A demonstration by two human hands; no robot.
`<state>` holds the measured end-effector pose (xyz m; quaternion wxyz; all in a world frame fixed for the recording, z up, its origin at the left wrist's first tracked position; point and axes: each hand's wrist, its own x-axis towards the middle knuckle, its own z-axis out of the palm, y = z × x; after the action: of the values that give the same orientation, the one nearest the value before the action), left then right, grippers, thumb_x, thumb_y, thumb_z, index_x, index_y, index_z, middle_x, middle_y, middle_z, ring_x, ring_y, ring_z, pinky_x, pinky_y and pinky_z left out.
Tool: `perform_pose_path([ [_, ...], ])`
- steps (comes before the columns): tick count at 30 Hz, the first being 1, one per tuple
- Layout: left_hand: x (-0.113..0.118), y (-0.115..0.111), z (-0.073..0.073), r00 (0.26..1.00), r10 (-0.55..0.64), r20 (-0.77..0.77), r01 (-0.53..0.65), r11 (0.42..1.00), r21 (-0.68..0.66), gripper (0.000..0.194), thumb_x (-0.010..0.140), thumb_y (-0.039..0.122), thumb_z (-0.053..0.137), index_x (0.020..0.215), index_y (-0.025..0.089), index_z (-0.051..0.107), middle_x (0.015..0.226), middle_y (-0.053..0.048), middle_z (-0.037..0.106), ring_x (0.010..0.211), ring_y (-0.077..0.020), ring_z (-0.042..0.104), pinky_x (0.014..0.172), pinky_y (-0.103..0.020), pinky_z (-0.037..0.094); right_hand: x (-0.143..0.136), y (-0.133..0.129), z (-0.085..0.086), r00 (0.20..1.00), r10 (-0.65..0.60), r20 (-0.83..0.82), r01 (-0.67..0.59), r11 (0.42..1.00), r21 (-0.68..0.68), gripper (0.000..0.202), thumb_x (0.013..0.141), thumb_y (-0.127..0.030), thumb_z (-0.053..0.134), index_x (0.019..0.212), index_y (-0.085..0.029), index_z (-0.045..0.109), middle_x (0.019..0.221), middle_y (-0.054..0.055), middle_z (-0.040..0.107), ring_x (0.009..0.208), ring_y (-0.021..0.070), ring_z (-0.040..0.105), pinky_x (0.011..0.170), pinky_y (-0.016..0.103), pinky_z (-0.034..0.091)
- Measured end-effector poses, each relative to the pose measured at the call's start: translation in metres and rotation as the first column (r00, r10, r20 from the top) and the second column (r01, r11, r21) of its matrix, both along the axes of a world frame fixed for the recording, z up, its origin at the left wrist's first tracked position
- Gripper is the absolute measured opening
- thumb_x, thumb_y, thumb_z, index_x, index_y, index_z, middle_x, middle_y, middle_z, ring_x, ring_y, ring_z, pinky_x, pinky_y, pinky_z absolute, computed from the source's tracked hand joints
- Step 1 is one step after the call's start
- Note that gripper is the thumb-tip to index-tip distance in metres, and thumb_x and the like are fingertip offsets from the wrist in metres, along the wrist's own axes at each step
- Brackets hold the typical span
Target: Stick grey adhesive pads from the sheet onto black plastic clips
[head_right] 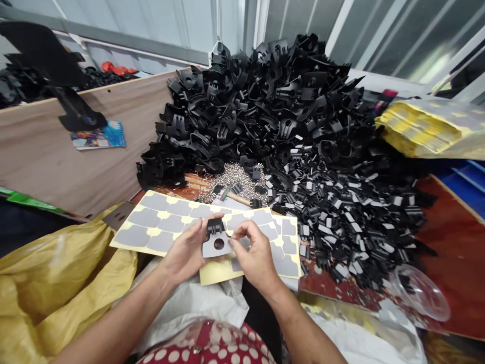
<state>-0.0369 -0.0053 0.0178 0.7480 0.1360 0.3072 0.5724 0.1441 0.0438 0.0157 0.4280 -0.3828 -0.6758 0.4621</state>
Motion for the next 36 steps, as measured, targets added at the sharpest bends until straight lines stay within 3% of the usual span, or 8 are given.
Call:
perform_pose_path([
  [11,0.005,-0.004,0.005,1.000,-0.022,0.020,0.022,1.000,0.021,0.036,0.099,0.045,0.058,0.126,0.023,0.066,0.106,-0.008,0.063,0.081,-0.0214,0.064,0.067,-0.041,0.061,0.004,-0.003,-0.010,1.000,0.024,-0.011,-0.025,0.999,-0.038,0.014,0.084,-0.013,0.065,0.090,-0.024,0.059,0.086,-0.002,0.062,0.086,0.0169,0.060,0.083,0.030,0.048],
  [20,0.006,-0.004,-0.004,0.999,-0.025,0.021,0.024,0.999,0.035,0.037,0.100,0.044,0.054,0.129,0.023,0.064,0.107,-0.009,0.062,0.081,-0.0210,0.063,0.068,-0.041,0.061,0.001,-0.006,-0.011,0.999,0.001,0.050,-0.001,1.000,-0.002,0.010,0.084,-0.015,0.063,0.089,-0.023,0.058,0.085,-0.002,0.062,0.084,0.0169,0.061,0.081,0.029,0.048],
  [26,0.003,-0.006,-0.003,1.000,-0.020,-0.023,0.020,0.999,0.038,0.038,0.094,0.034,0.064,0.130,0.024,0.063,0.106,-0.008,0.062,0.082,-0.0209,0.064,0.070,-0.040,0.061,-0.001,-0.012,0.000,0.990,-0.029,0.137,0.016,0.995,0.095,0.009,0.085,-0.014,0.060,0.085,-0.022,0.058,0.082,-0.001,0.063,0.080,0.0166,0.061,0.077,0.028,0.048],
  [31,0.006,-0.010,-0.003,0.996,-0.017,-0.089,0.023,0.997,0.072,0.058,0.079,0.018,0.072,0.135,0.028,0.060,0.107,-0.006,0.063,0.089,-0.0213,0.064,0.075,-0.034,0.058,-0.004,-0.017,-0.001,0.977,-0.037,0.208,-0.010,0.975,0.223,0.013,0.089,-0.011,0.056,0.087,-0.024,0.057,0.083,0.000,0.062,0.081,0.0180,0.061,0.076,0.030,0.048],
  [36,0.019,-0.018,-0.004,0.920,0.208,-0.333,-0.168,0.975,0.143,0.049,0.075,0.016,0.082,0.121,0.028,0.070,0.108,-0.003,0.065,0.095,-0.0177,0.061,0.081,-0.023,0.052,-0.003,-0.030,-0.014,0.922,-0.160,0.353,-0.027,0.883,0.469,0.018,0.091,-0.011,0.054,0.106,-0.023,0.057,0.103,0.010,0.059,0.097,0.0252,0.059,0.083,0.038,0.049],
])
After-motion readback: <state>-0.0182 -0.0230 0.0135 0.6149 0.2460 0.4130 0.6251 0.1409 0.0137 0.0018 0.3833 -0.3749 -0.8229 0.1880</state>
